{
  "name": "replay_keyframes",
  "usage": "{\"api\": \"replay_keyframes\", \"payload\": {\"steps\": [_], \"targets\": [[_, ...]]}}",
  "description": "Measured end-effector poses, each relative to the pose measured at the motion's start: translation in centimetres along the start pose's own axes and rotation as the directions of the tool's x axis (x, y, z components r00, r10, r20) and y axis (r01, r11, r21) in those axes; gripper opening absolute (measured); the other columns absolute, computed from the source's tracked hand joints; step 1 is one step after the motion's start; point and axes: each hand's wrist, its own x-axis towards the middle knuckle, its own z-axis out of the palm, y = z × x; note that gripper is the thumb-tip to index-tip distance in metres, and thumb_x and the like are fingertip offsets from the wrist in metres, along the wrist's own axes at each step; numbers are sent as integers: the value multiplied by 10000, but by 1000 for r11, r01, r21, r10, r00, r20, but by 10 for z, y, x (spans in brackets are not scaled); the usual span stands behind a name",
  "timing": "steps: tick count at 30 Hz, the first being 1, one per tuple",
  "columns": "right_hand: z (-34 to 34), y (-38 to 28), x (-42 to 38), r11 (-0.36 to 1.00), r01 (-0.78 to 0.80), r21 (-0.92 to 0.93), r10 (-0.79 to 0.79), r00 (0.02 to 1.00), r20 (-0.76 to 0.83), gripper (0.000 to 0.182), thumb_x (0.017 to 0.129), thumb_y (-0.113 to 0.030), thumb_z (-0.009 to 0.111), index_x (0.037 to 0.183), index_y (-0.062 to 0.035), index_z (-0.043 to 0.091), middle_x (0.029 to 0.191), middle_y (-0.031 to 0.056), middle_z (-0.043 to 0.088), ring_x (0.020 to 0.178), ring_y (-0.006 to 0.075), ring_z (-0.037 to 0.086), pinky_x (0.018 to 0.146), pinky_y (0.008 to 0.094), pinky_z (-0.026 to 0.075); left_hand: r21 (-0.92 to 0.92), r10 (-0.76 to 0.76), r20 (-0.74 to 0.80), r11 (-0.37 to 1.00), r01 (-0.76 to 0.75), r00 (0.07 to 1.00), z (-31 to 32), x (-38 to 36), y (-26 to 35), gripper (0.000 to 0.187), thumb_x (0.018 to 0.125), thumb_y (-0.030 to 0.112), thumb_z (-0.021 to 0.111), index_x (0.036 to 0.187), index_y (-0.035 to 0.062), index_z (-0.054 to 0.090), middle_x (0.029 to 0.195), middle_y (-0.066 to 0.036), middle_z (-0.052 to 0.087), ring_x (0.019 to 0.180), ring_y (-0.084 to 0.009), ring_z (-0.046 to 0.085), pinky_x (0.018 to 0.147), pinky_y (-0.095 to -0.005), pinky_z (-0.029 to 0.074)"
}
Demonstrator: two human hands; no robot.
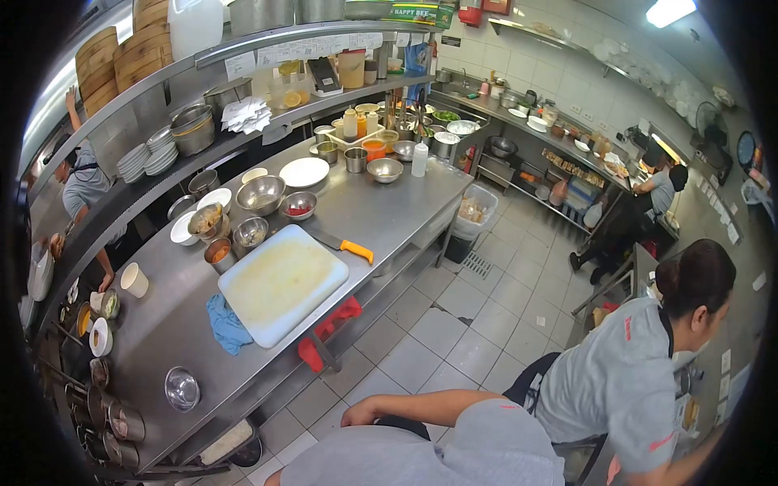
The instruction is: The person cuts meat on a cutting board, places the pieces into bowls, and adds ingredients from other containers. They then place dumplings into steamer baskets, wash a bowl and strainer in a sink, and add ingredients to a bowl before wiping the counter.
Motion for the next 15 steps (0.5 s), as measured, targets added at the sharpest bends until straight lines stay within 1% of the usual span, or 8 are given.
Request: {"api": "replay_keyframes", "payload": {"steps": [2,3,5,8,9,11,12,15], "targets": [[-15,2,4,996,62,-67,-57,996,75,267,974,-300,604,976,-38,657,841,-3,639,790,94,537,700,324,472,-5,7,-19,1000,-7,1000,9,10,12,359,900,147,658,1243,61,593,1107,-135,624,925,-243,644,739,-357,573],[-22,5,-2,995,64,-72,-58,995,82,267,974,-300,604,976,-38,657,841,-3,639,790,94,537,700,324,472,-10,12,-30,1000,-12,999,14,15,17,355,900,147,657,1239,61,594,1102,-133,624,922,-241,644,738,-356,572],[-28,2,-14,996,31,89,-37,997,63,254,981,-303,600,917,-62,645,798,-26,621,735,73,516,647,306,461,-24,19,-59,1000,-20,998,22,21,25,348,900,148,657,1232,62,596,1093,-130,625,918,-238,643,738,-353,570],[-40,-2,-26,991,73,111,-82,993,79,248,966,-312,627,888,-77,636,782,-35,601,709,59,506,618,282,449,-54,33,-96,998,-38,995,35,31,35,336,901,148,656,1221,62,599,1080,-126,626,911,-232,643,737,-348,567],[-45,-6,-29,992,65,104,-75,993,92,248,966,-312,627,888,-77,636,782,-35,601,709,59,506,618,282,449,-68,37,-110,997,-44,993,41,32,36,333,902,148,656,1218,62,600,1076,-124,626,908,-230,643,737,-347,566],[-49,-26,-32,999,31,-35,-29,998,53,239,938,-307,664,915,-71,632,777,-44,588,685,58,511,602,265,439,-82,42,-135,995,-53,990,45,31,39,325,902,148,656,1211,62,602,1067,-121,627,904,-226,643,736,-344,564],[-47,-34,-34,999,36,-36,-34,998,54,239,938,-307,664,915,-71,632,777,-44,588,685,58,511,602,265,439,-79,46,-142,995,-57,989,45,30,42,321,902,149,655,1207,62,603,1062,-120,627,901,-224,642,736,-342,563],[-51,-49,-30,990,120,68,-126,988,92,238,915,-292,687,949,-66,624,794,-43,591,698,53,523,603,256,434,-56,65,-153,996,-74,986,34,30,53,310,903,149,655,1197,62,606,1049,-115,628,894,-218,642,735,-338,560]]}}
